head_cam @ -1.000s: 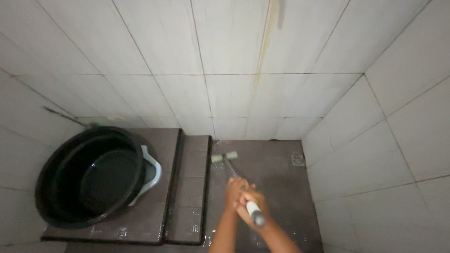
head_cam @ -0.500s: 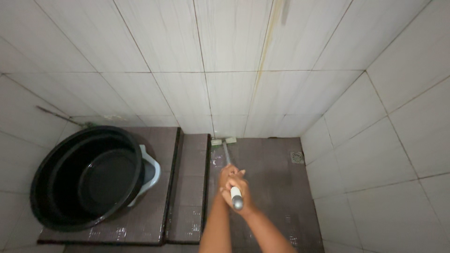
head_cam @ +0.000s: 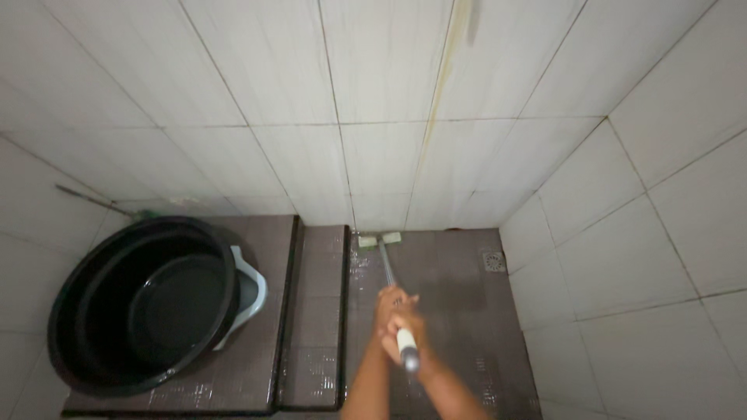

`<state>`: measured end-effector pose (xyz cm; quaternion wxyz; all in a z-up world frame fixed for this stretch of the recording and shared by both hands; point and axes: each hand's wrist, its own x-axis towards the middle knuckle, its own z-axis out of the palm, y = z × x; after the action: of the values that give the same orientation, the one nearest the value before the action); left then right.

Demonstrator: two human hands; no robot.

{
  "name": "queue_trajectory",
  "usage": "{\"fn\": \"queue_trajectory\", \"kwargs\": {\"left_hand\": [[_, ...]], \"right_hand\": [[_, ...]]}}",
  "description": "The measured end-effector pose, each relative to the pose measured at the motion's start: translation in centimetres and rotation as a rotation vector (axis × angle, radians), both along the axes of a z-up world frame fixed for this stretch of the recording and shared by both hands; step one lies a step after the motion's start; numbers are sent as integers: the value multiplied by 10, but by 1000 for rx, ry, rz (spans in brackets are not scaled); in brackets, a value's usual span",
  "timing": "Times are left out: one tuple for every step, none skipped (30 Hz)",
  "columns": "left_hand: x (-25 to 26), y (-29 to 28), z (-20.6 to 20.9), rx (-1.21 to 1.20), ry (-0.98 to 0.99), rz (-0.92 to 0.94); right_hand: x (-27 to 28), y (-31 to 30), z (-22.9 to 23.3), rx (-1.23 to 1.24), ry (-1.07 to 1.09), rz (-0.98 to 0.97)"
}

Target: The person cleans a bathroom floor using a long-handled squeegee, pushing water toward a floor drain while handling a plastic basin and other bathroom items.

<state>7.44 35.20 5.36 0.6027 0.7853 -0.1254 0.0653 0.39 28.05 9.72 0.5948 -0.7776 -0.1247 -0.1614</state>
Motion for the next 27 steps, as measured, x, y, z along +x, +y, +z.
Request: {"fn": "queue_trajectory", "kwargs": {"left_hand": [[5,0,0,-12,6,2],[6,1,1,-23,18,4],[1,3,3,-35,30,8],[6,3,10,-50,22,15],[7,2,17,-68,12,22],[1,2,22,-82,9,37],[1,3,29,-93,11,50],[-4,5,34,-101,15,56],[-10,9,40,-101,29,66],[-10,14,48,-91,37,83],[-11,21,57,-67,55,102],[-14,27,67,-42,35,121],[-19,34,78,-18,15,140],[-28,40,88,2,3,159],[-36,49,99,28,-28,174],[-42,60,110,56,-63,189],[-48,70,120,84,-97,205],[-54,79,127,114,-56,195],[-58,87,131,144,-14,186],[-60,94,130,174,30,175],[-62,99,126,192,46,186],[-66,105,117,211,67,196],[-68,112,105,230,88,206],[-67,117,92,201,106,204],[-63,124,78,173,124,203],[-60,131,65,147,133,197],[-63,137,52,111,91,233]], "right_hand": [[7,1,9,5,-38,-6],[13,3,20,10,-72,-14],[9,7,34,15,-105,-22],[10,8,53,50,-121,-13],[8,8,72,85,-138,-3],[3,9,92,122,-143,12],[-1,12,110,127,-108,9],[-5,16,127,135,-75,2],[-12,21,142,142,-41,-4],[-16,27,156,116,-85,1],[-22,34,168,90,-129,6],[-25,39,177,64,-170,7],[-27,46,183,62,-207,30],[-31,53,187,55,-237,53],[-35,60,189,49,-267,76],[-39,65,191,60,-248,96],[-44,69,191,71,-228,116],[-48,72,191,82,-206,136],[-49,75,189,89,-161,139],[-49,79,185,97,-116,141],[-49,83,178,105,-71,142],[-51,87,170,85,-92,156],[-52,92,160,66,-114,170],[-54,97,149,46,-130,183],[-52,106,136,53,-167,202],[-45,120,121,62,-213,216],[-41,129,110,70,-259,230]]}}
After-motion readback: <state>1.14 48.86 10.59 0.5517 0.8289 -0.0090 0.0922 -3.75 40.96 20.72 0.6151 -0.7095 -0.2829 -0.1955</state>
